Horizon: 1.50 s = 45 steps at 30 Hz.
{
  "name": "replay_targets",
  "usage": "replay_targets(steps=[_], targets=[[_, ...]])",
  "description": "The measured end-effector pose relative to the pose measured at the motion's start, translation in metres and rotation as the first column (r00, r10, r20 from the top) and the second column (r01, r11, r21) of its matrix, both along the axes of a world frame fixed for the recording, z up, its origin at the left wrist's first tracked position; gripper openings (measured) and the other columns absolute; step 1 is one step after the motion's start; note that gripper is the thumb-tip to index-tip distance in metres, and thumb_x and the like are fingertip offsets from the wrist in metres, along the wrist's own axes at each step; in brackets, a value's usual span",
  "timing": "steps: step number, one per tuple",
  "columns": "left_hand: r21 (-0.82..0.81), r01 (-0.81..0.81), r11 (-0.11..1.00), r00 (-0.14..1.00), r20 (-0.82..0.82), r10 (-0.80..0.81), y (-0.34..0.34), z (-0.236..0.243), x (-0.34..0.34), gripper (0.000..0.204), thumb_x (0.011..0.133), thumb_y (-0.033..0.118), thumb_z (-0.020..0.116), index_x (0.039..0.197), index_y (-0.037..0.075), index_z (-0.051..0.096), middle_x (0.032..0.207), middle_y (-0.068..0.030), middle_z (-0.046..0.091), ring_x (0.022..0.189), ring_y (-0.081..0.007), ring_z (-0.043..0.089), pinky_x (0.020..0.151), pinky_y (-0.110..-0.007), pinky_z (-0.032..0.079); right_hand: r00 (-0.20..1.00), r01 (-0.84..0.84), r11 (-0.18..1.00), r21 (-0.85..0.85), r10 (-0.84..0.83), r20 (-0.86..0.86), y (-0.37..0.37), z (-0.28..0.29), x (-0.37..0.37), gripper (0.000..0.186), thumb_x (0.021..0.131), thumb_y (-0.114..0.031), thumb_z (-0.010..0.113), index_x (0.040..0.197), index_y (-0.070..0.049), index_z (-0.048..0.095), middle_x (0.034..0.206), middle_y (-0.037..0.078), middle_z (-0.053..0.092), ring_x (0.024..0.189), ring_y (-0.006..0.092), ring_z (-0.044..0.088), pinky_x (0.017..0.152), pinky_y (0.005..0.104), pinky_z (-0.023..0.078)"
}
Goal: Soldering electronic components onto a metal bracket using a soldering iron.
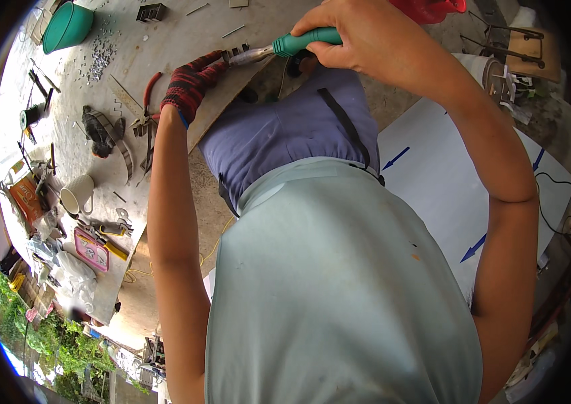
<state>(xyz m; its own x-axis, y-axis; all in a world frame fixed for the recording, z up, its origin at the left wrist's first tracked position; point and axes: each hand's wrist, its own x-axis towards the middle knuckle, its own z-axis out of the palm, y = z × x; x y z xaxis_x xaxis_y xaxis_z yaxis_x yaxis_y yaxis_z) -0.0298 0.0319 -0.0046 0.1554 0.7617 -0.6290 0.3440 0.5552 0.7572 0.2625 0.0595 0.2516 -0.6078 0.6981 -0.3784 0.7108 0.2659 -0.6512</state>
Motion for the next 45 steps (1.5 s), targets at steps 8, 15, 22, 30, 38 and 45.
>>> replay_targets(steps=[8, 15, 22, 30, 38, 45], targets=[[-0.013, -0.037, 0.999, 0.999, 0.023, 0.037, -0.001, 0.002, 0.002, 0.046, 0.091, 0.028, 0.079, 0.134, 0.013, 0.071, 0.096, 0.0013, 0.071, 0.080, -0.0091, 0.056, 0.079, -0.027, 0.050, 1.000, -0.016, 1.000, 0.010, 0.016, 0.020, 0.003, 0.003, -0.003, 0.034, 0.084, -0.012, 0.067, 0.108, 0.011, 0.071, 0.088, 0.030, 0.070, 0.081, 0.0417, 0.071, 0.077, 0.0429, 0.055], [0.018, -0.008, 1.000, 1.000, 0.018, 0.008, -0.003, -0.008, -0.004, 0.049, 0.090, 0.029, 0.081, 0.135, 0.013, 0.071, 0.095, 0.0016, 0.070, 0.080, -0.0087, 0.057, 0.079, -0.027, 0.050, 1.000, 0.012, 1.000, -0.024, -0.012, 0.001, 0.008, 0.002, -0.002, 0.033, 0.083, -0.013, 0.068, 0.106, 0.010, 0.072, 0.088, 0.030, 0.070, 0.083, 0.0415, 0.072, 0.079, 0.0427, 0.055], [0.004, -0.010, 1.000, 1.000, 0.007, 0.010, -0.001, 0.000, -0.004, 0.049, 0.090, 0.028, 0.080, 0.135, 0.012, 0.071, 0.094, 0.0011, 0.070, 0.078, -0.0085, 0.056, 0.078, -0.027, 0.051, 0.999, 0.006, 0.997, -0.076, -0.003, 0.039, 0.016, 0.010, -0.005, 0.033, 0.083, -0.013, 0.068, 0.106, 0.011, 0.071, 0.082, 0.030, 0.069, 0.077, 0.0401, 0.071, 0.076, 0.0429, 0.055], [-0.023, 0.008, 1.000, 1.000, 0.015, -0.008, 0.002, -0.002, -0.001, 0.049, 0.091, 0.025, 0.079, 0.137, 0.011, 0.069, 0.094, 0.0008, 0.071, 0.076, -0.0090, 0.056, 0.076, -0.027, 0.051, 0.998, 0.009, 0.998, -0.067, -0.014, -0.066, 0.021, 0.001, 0.008, 0.033, 0.083, -0.013, 0.067, 0.106, 0.012, 0.071, 0.081, 0.029, 0.068, 0.074, 0.0394, 0.070, 0.073, 0.0430, 0.054], [-0.042, -0.050, 0.998, 0.997, 0.065, 0.052, -0.003, 0.005, 0.000, 0.047, 0.092, 0.018, 0.076, 0.137, 0.008, 0.068, 0.097, 0.0003, 0.074, 0.078, -0.0076, 0.056, 0.075, -0.026, 0.050, 0.960, 0.266, 0.948, -0.174, -0.244, 0.139, 0.026, 0.008, 0.032, 0.031, 0.085, -0.013, 0.070, 0.110, 0.004, 0.075, 0.079, 0.018, 0.072, 0.062, 0.0189, 0.063, 0.060, 0.0331, 0.049], [-0.062, -0.077, 0.995, 0.994, 0.069, 0.082, -0.007, 0.017, 0.002, 0.047, 0.093, 0.013, 0.076, 0.139, 0.006, 0.066, 0.099, -0.0002, 0.074, 0.080, -0.0071, 0.056, 0.077, -0.025, 0.050, 0.860, 0.146, 0.989, 0.027, -0.114, -0.498, 0.031, 0.002, 0.065, 0.035, 0.089, -0.016, 0.073, 0.119, 0.001, 0.075, 0.089, 0.013, 0.075, 0.070, 0.0161, 0.065, 0.063, 0.0300, 0.050]])
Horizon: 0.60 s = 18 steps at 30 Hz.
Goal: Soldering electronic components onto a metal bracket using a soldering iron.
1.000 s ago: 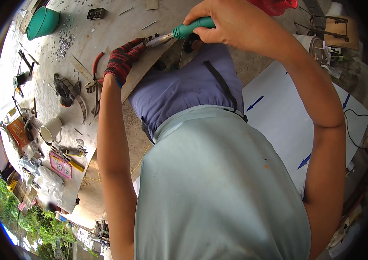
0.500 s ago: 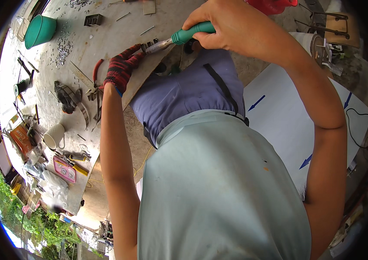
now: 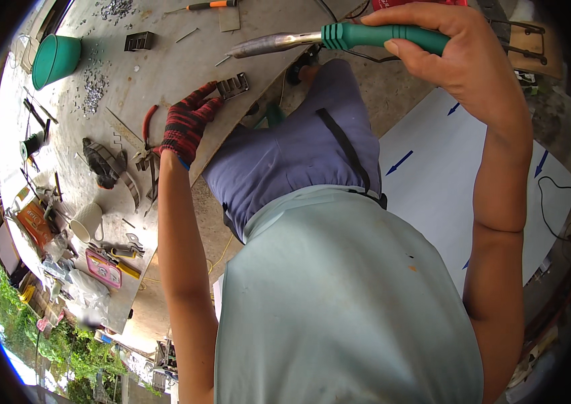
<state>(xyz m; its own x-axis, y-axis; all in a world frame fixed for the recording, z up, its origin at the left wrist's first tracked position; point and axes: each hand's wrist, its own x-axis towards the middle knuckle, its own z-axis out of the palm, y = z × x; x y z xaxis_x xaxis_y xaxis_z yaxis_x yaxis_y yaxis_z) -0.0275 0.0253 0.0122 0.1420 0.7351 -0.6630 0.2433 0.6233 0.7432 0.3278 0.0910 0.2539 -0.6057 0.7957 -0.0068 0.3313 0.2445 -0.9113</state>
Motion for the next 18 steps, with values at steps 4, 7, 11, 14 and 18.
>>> replay_targets(steps=[4, 7, 11, 14, 18], targets=[[-0.022, 0.026, 0.999, 0.999, -0.034, -0.027, 0.004, 0.005, 0.004, 0.048, 0.094, 0.012, 0.075, 0.140, 0.005, 0.065, 0.100, -0.0016, 0.074, 0.084, -0.0074, 0.058, 0.080, -0.025, 0.050, 0.875, 0.229, 0.971, 0.066, -0.235, 0.423, -0.018, -0.017, 0.021, 0.028, 0.092, -0.009, 0.072, 0.120, -0.008, 0.075, 0.089, 0.001, 0.067, 0.072, 0.0103, 0.059, 0.065, 0.0270, 0.046], [-0.034, 0.022, 0.999, 0.999, -0.024, -0.023, 0.002, 0.005, 0.004, 0.049, 0.094, 0.010, 0.074, 0.141, 0.005, 0.064, 0.103, -0.0036, 0.074, 0.090, -0.0088, 0.061, 0.083, -0.025, 0.051, 0.853, 0.234, 0.971, 0.043, -0.226, 0.471, -0.016, -0.016, 0.027, 0.029, 0.095, -0.010, 0.070, 0.123, -0.010, 0.075, 0.090, -0.003, 0.066, 0.073, 0.0042, 0.053, 0.066, 0.0219, 0.042], [-0.082, -0.015, 0.996, 1.000, -0.002, 0.015, 0.003, 0.009, 0.005, 0.050, 0.094, 0.008, 0.073, 0.143, 0.006, 0.062, 0.110, -0.0073, 0.074, 0.099, -0.0119, 0.065, 0.089, -0.026, 0.052, 0.875, 0.219, 0.968, 0.124, -0.251, 0.414, -0.014, -0.026, 0.032, 0.029, 0.095, -0.009, 0.070, 0.123, -0.010, 0.075, 0.088, -0.003, 0.066, 0.071, 0.0039, 0.052, 0.065, 0.0215, 0.042], [-0.086, -0.029, 0.996, 0.999, 0.017, 0.030, 0.002, 0.007, 0.006, 0.049, 0.094, 0.007, 0.073, 0.142, 0.006, 0.063, 0.112, -0.0084, 0.074, 0.102, -0.0126, 0.066, 0.093, -0.027, 0.052, 0.856, 0.297, 0.954, 0.040, -0.285, 0.431, -0.013, -0.025, 0.034, 0.031, 0.094, -0.008, 0.071, 0.124, -0.011, 0.075, 0.089, -0.003, 0.066, 0.073, 0.0034, 0.053, 0.065, 0.0210, 0.042], [-0.089, -0.025, 0.996, 0.999, 0.024, 0.027, 0.001, 0.004, 0.004, 0.050, 0.094, 0.007, 0.073, 0.143, 0.006, 0.062, 0.112, -0.0095, 0.074, 0.104, -0.0134, 0.066, 0.095, -0.028, 0.052, 0.840, 0.296, 0.953, 0.066, -0.293, 0.456, -0.009, -0.029, 0.035, 0.031, 0.093, -0.007, 0.071, 0.124, -0.011, 0.075, 0.091, -0.003, 0.067, 0.075, 0.0036, 0.053, 0.065, 0.0204, 0.042]])
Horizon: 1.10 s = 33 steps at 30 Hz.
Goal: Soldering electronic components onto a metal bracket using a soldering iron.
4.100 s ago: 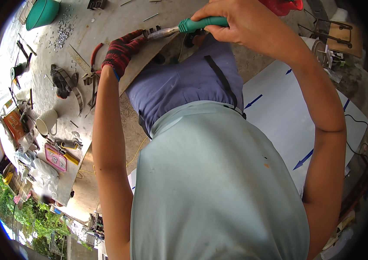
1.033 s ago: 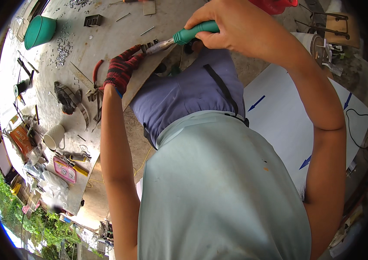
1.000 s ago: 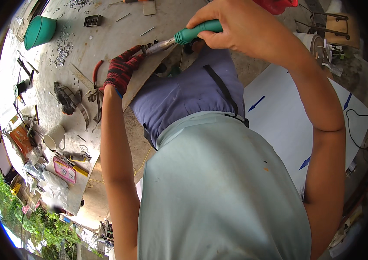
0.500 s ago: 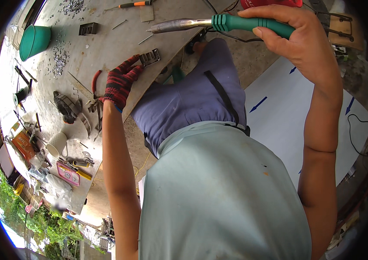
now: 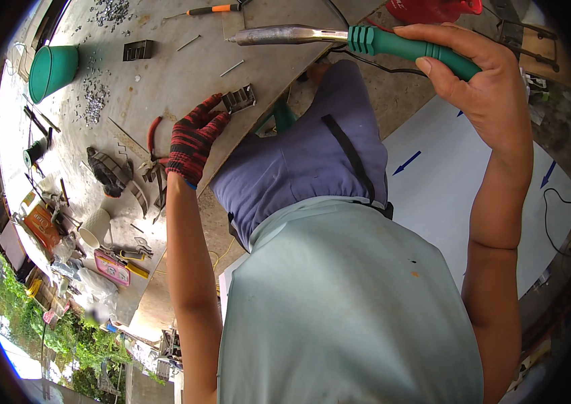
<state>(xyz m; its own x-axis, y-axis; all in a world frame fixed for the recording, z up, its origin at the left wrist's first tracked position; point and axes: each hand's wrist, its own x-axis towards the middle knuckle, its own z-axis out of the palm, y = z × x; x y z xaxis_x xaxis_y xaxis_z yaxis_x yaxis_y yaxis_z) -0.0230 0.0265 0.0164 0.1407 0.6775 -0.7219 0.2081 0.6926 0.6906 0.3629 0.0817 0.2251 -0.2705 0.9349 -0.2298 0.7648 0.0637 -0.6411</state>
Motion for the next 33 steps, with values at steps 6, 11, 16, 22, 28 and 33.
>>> replay_targets(steps=[6, 11, 16, 22, 28, 33], targets=[[0.047, -0.111, 0.993, 0.987, 0.121, 0.104, -0.011, 0.003, -0.010, 0.056, 0.097, 0.007, 0.068, 0.151, 0.007, 0.053, 0.118, -0.0074, 0.073, 0.105, -0.0128, 0.064, 0.096, -0.027, 0.050, 0.998, 0.030, 1.000, 0.002, -0.030, -0.050, 0.003, 0.000, 0.001, 0.030, 0.096, -0.009, 0.070, 0.125, -0.010, 0.075, 0.090, -0.003, 0.068, 0.076, 0.0030, 0.054, 0.067, 0.0187, 0.042], [0.331, -0.158, 0.930, 0.984, -0.020, 0.175, -0.032, -0.003, -0.006, 0.051, 0.099, 0.002, 0.061, 0.149, 0.008, 0.054, 0.129, -0.0054, 0.069, 0.100, -0.0109, 0.063, 0.093, -0.027, 0.050, 0.993, 0.086, 0.992, 0.088, -0.078, -0.094, 0.002, -0.008, 0.008, 0.029, 0.096, -0.011, 0.071, 0.125, -0.008, 0.074, 0.094, -0.001, 0.071, 0.079, 0.0045, 0.059, 0.071, 0.0177, 0.045], [0.416, -0.125, 0.901, 0.975, -0.116, 0.188, -0.045, -0.010, 0.005, 0.053, 0.093, -0.002, 0.065, 0.144, 0.010, 0.058, 0.128, -0.0062, 0.068, 0.101, -0.0143, 0.063, 0.093, -0.031, 0.051, 0.984, 0.172, 0.982, 0.082, -0.169, -0.049, 0.001, -0.004, 0.008, 0.033, 0.097, -0.013, 0.072, 0.129, -0.006, 0.072, 0.110, 0.005, 0.074, 0.097, 0.0090, 0.067, 0.087, 0.0200, 0.049], [0.509, 0.110, 0.854, 0.934, -0.347, 0.086, -0.041, 0.003, 0.018, 0.065, 0.080, 0.001, 0.076, 0.142, 0.011, 0.059, 0.129, -0.0137, 0.063, 0.101, -0.0256, 0.066, 0.093, -0.037, 0.055, 0.985, 0.174, 0.979, 0.108, -0.170, -0.039, 0.000, 0.000, 0.005, 0.035, 0.097, -0.015, 0.072, 0.130, -0.005, 0.071, 0.114, 0.006, 0.074, 0.104, 0.0119, 0.069, 0.092, 0.0243, 0.051], [0.608, 0.151, 0.780, 0.919, -0.377, 0.116, -0.042, -0.011, 0.021, 0.060, 0.080, -0.002, 0.074, 0.137, 0.010, 0.061, 0.133, -0.0144, 0.062, 0.106, -0.0298, 0.066, 0.093, -0.038, 0.056, 0.979, 0.203, 0.970, 0.132, -0.200, -0.040, -0.002, -0.002, 0.010, 0.035, 0.097, -0.013, 0.071, 0.131, -0.005, 0.071, 0.117, 0.007, 0.074, 0.102, 0.0113, 0.068, 0.090, 0.0242, 0.051], [0.612, 0.046, 0.790, 0.954, -0.261, 0.147, -0.042, -0.009, 0.021, 0.054, 0.083, -0.006, 0.069, 0.134, 0.009, 0.062, 0.132, -0.0133, 0.062, 0.108, -0.0269, 0.065, 0.095, -0.036, 0.054, 0.973, 0.229, 0.960, 0.163, -0.221, -0.069, 0.000, -0.005, 0.009, 0.035, 0.097, -0.013, 0.070, 0.131, -0.005, 0.071, 0.116, 0.007, 0.074, 0.101, 0.0109, 0.068, 0.089, 0.0234, 0.050]])
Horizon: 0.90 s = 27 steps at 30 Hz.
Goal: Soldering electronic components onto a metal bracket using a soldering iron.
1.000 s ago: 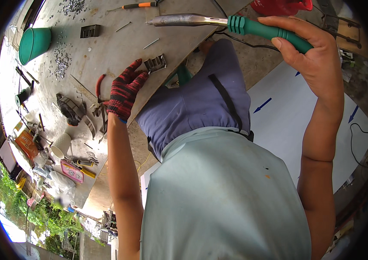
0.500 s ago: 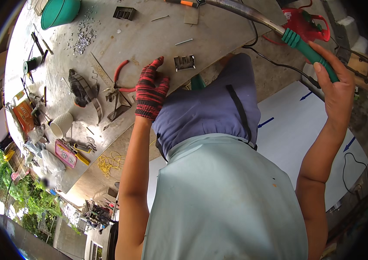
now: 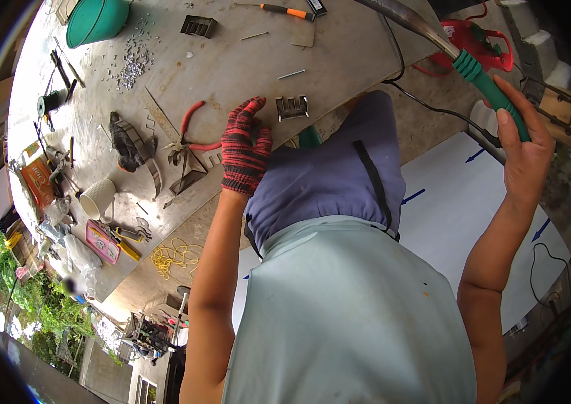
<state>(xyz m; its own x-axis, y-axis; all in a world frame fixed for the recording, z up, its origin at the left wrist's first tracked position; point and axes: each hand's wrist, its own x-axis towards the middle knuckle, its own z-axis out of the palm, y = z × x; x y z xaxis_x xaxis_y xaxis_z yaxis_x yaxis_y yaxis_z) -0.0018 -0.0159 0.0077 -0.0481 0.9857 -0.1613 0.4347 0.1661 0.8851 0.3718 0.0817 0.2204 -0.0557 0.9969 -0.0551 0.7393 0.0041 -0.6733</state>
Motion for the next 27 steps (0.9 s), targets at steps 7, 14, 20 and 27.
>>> replay_targets(steps=[7, 14, 20, 27], targets=[[0.041, -0.090, 0.995, 0.994, 0.071, 0.087, 0.001, 0.003, 0.005, 0.043, 0.087, -0.009, 0.064, 0.127, 0.005, 0.066, 0.132, -0.0120, 0.064, 0.108, -0.0221, 0.064, 0.093, -0.033, 0.053, 0.998, 0.004, 0.999, 0.042, -0.002, -0.059, 0.007, -0.012, -0.002, 0.034, 0.099, -0.014, 0.071, 0.132, -0.004, 0.070, 0.117, 0.007, 0.074, 0.103, 0.0119, 0.069, 0.092, 0.0238, 0.051], [0.051, -0.178, 0.983, 0.983, -0.046, 0.180, 0.010, -0.001, -0.006, 0.041, 0.086, -0.008, 0.064, 0.125, 0.005, 0.067, 0.131, -0.0116, 0.065, 0.108, -0.0228, 0.065, 0.093, -0.034, 0.054, 0.987, 0.042, 0.995, 0.090, -0.028, -0.159, 0.014, -0.024, -0.002, 0.034, 0.099, -0.016, 0.072, 0.132, -0.007, 0.071, 0.117, 0.006, 0.074, 0.103, 0.0111, 0.068, 0.092, 0.0233, 0.051], [0.188, -0.142, 0.972, 0.950, -0.249, 0.187, 0.021, -0.011, -0.022, 0.041, 0.083, 0.000, 0.069, 0.123, 0.008, 0.068, 0.124, -0.0136, 0.068, 0.104, -0.0302, 0.067, 0.092, -0.040, 0.055, 0.988, 0.098, 0.984, 0.146, -0.078, -0.133, 0.019, -0.029, -0.009, 0.034, 0.099, -0.022, 0.073, 0.131, -0.009, 0.072, 0.117, 0.004, 0.075, 0.100, 0.0082, 0.067, 0.086, 0.0205, 0.051], [0.197, -0.116, 0.973, 0.910, -0.372, 0.184, 0.026, -0.028, -0.029, 0.037, 0.084, 0.008, 0.070, 0.121, 0.012, 0.069, 0.124, -0.0127, 0.068, 0.115, -0.0351, 0.062, 0.102, -0.048, 0.047, 0.921, 0.134, 0.988, 0.071, -0.098, -0.376, 0.037, -0.035, -0.020, 0.037, 0.103, -0.018, 0.067, 0.137, -0.004, 0.066, 0.109, 0.007, 0.074, 0.066, 0.0010, 0.039, 0.058, 0.0176, 0.032]])
